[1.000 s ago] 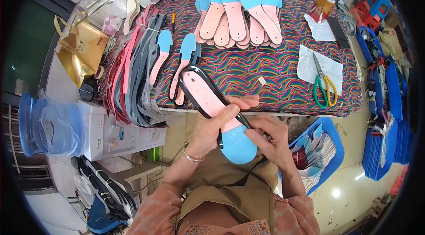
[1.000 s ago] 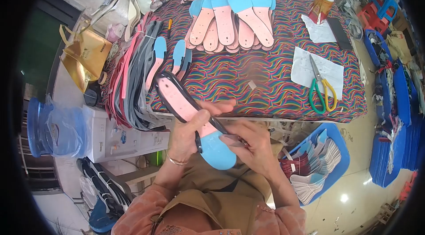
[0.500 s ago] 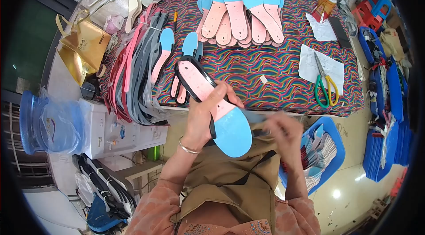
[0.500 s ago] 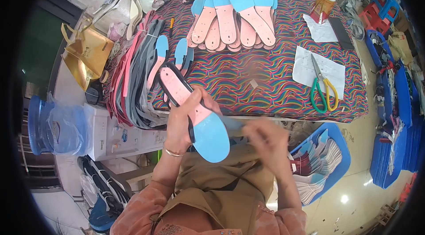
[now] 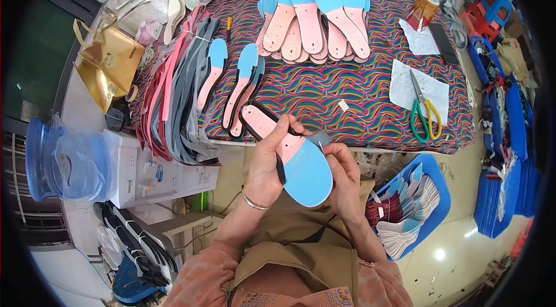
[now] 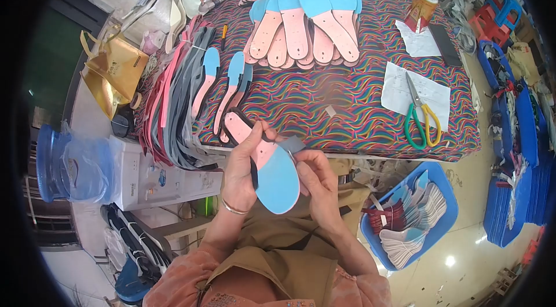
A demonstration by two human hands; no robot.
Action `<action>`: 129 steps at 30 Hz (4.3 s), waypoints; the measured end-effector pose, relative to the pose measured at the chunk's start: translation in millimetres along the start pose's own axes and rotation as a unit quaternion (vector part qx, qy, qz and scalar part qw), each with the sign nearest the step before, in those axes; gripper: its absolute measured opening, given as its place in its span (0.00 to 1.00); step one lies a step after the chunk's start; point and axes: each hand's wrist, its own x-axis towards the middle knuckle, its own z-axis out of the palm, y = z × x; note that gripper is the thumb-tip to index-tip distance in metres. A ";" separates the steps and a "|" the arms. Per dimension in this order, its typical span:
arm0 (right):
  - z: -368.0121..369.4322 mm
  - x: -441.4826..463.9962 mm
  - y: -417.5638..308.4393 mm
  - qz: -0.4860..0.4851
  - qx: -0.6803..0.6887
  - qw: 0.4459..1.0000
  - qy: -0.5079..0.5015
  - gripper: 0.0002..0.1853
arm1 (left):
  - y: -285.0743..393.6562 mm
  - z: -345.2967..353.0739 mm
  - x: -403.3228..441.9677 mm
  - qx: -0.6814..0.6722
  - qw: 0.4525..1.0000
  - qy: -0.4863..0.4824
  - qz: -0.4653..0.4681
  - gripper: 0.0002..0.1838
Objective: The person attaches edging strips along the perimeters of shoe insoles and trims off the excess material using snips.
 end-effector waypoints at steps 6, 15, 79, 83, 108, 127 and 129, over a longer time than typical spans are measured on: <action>-6.5 4.1 6.5 -0.026 0.010 1.000 -0.002 0.07 | -7.3 -4.7 -2.9 0.030 1.000 -0.003 0.006 0.12; -16.4 8.3 -34.2 -0.117 -0.349 0.930 -0.011 0.11 | -8.4 3.9 -9.8 0.104 0.994 -0.022 0.006 0.13; -11.2 28.0 -52.8 -0.171 -0.268 0.946 -0.066 0.11 | -44.8 -17.1 -28.3 0.485 0.840 -0.243 -0.005 0.11; -13.9 27.8 -30.4 -0.235 -0.143 0.961 0.013 0.10 | -39.9 -9.5 -27.8 0.564 0.790 -0.240 -0.016 0.11; -20.0 29.0 -67.4 -0.141 -0.354 0.919 -0.103 0.07 | -45.1 -10.3 -24.4 0.393 0.879 -0.243 -0.115 0.13; -3.8 30.0 -67.3 -0.198 -0.460 0.865 -0.035 0.07 | -50.8 -17.9 -18.0 0.446 0.872 -0.204 -0.010 0.12; -7.1 30.9 -65.4 -0.192 -0.459 0.867 -0.029 0.07 | -48.3 -15.0 -18.3 0.455 0.867 -0.203 -0.019 0.12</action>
